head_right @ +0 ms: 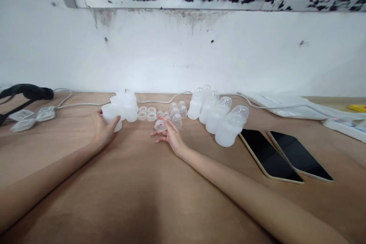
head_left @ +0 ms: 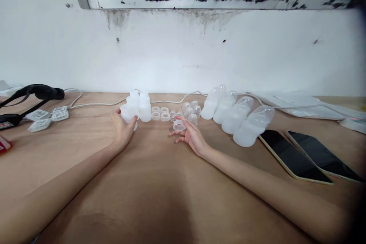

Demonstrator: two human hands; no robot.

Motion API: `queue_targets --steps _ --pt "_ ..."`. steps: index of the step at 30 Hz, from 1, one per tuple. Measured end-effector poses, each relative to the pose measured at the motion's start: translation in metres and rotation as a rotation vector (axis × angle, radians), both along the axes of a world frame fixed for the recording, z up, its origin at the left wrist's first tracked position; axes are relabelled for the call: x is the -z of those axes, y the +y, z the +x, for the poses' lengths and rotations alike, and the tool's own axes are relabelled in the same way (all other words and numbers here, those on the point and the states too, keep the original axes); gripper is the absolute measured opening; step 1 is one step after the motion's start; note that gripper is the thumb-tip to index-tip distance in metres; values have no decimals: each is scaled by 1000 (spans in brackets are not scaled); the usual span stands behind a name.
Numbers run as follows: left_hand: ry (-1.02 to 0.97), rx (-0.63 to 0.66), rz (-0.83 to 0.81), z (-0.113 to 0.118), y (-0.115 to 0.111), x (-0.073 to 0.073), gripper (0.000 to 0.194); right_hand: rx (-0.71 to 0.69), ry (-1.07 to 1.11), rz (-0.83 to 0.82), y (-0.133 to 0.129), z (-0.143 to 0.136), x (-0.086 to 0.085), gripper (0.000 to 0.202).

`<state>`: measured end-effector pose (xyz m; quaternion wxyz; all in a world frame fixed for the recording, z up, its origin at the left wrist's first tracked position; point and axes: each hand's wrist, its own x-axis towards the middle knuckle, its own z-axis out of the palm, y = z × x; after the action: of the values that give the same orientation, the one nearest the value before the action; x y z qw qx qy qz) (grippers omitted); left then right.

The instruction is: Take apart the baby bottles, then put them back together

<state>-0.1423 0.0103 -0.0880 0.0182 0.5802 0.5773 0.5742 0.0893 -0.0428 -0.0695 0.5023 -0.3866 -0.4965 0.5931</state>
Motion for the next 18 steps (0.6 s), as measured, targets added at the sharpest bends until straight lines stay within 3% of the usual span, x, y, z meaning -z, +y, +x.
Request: queue_targets --steps 2,7,10,13,18 --pt "16 58 -38 10 -10 1 51 20 1 -9 1 0 0 34" --pt "-3 617 -170 40 -35 -10 46 45 18 -19 2 -1 1 29" --pt "-91 835 -281 46 -37 -12 47 44 42 -20 3 -1 2 28" --pt "-87 909 -324 45 -35 -11 47 38 60 -20 3 -1 2 27" --pt "-59 899 -302 43 -36 -9 48 39 53 -24 3 -1 3 27"
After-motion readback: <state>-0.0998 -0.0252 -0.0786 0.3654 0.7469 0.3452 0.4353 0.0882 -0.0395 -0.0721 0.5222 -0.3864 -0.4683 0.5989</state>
